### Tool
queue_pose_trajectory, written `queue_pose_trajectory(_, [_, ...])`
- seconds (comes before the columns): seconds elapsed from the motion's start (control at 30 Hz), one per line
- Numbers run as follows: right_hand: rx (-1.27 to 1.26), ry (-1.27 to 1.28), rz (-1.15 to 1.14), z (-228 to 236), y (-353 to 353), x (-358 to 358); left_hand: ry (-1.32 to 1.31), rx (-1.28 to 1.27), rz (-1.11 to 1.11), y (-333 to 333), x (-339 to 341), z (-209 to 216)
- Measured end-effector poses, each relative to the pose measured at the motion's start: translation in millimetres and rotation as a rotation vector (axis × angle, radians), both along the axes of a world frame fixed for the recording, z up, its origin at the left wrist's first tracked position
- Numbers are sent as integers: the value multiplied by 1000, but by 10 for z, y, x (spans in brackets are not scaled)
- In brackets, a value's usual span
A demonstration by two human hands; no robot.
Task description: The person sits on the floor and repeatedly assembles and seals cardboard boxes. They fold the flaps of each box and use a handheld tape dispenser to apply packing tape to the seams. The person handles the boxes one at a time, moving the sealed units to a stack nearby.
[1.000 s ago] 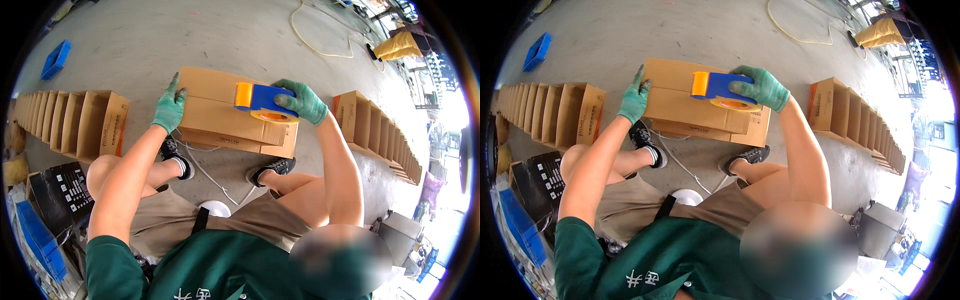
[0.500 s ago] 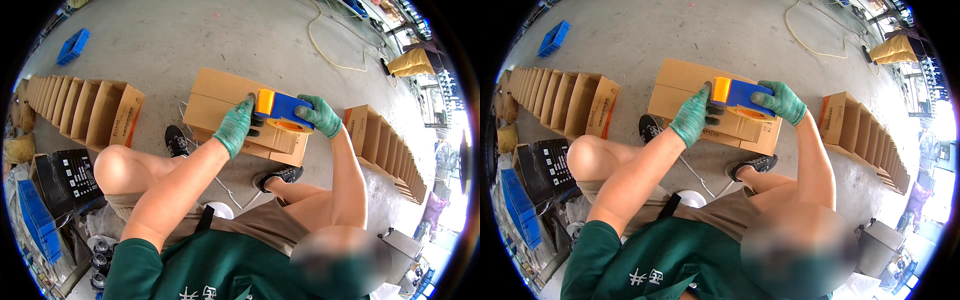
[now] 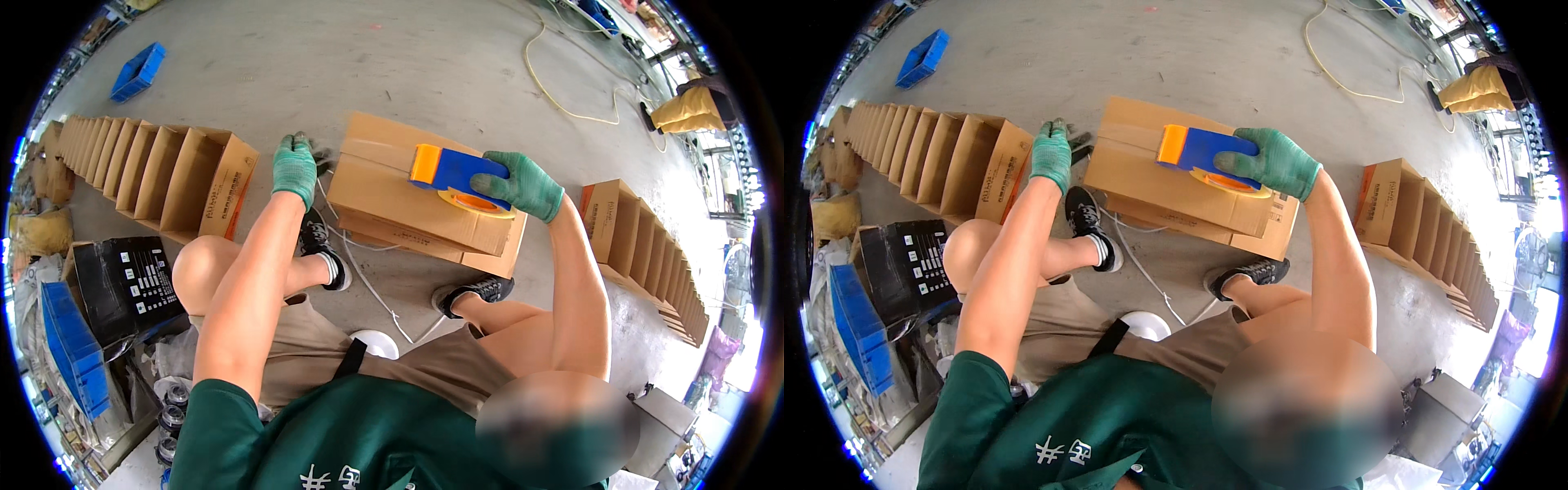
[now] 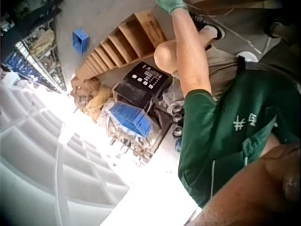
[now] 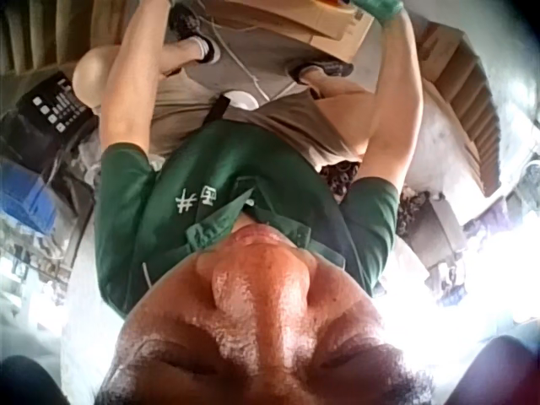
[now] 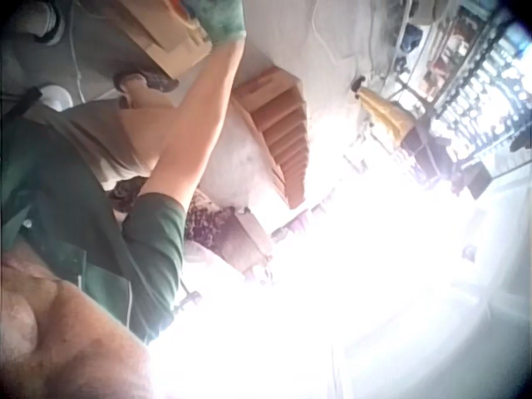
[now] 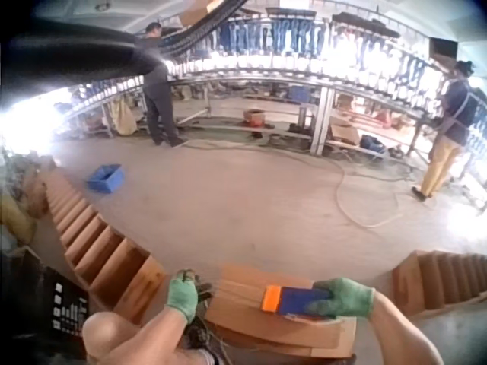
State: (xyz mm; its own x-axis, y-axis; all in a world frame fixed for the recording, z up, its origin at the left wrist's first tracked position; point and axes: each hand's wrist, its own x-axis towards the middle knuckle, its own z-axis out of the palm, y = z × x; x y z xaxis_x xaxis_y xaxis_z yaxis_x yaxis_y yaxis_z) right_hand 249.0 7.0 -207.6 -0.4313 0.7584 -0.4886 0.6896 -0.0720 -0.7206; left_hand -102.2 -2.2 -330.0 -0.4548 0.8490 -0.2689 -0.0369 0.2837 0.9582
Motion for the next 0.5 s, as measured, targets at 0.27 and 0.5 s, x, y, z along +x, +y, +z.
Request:
queue_pose_trajectory(0.27, [-13, -101, -81, 1, 38, -144, -104, -231, -239, 78, -117, -463])
queue_pose_trajectory(0.5, [20, -86, -69, 3, 26, -196, 168, -1, -364, 183, -37, -847])
